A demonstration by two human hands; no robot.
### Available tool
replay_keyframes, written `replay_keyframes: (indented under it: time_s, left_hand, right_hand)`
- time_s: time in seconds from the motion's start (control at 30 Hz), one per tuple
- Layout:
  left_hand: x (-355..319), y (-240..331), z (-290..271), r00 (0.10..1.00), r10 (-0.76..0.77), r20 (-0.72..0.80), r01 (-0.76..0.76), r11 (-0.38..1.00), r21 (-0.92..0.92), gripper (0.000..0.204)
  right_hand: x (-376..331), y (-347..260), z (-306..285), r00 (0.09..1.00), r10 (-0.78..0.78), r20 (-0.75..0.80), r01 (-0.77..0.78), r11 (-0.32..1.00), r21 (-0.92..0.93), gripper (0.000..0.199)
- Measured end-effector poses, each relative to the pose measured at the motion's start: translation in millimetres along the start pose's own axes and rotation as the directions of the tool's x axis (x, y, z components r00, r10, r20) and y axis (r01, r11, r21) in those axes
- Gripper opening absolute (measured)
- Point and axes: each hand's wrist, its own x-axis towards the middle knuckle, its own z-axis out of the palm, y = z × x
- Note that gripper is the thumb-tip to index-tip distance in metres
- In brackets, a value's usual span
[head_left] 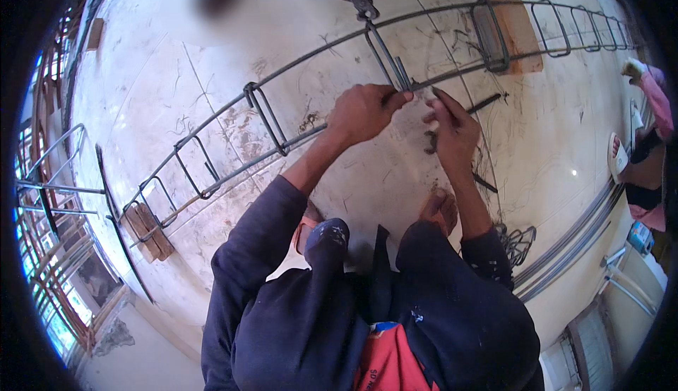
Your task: The person sits on the floor and uses pliers to twist wire ties around the joints of a metal ladder-like frame. They repeatedly position the wire, wrap it around the intersecting bars, and twist it tight to secure the structure.
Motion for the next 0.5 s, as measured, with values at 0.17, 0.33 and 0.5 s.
replay_keyframes:
  time_s: [0.17, 0.33, 0.5]
  left_hand:
    - [-2, 3, -4, 0.999, 0.007, -0.042, -0.004, 0.998, 0.066, 0.054]
    - [-5, 11, -9, 0.999, -0.034, -0.012, 0.035, 0.994, 0.099, 0.048]
    - [-3, 3, 0, 0.987, 0.0, -0.162, 0.009, 0.998, 0.057, 0.055]
  right_hand:
    - [-15, -10, -43, 0.989, 0.142, 0.031, -0.132, 0.967, -0.219, 0.026]
    - [-45, -10, -74, 0.978, 0.061, 0.201, 0.044, 0.875, -0.482, 0.021]
    - [-55, -28, -75, 0.874, 0.322, 0.363, 0.135, 0.556, -0.82, 0.023]
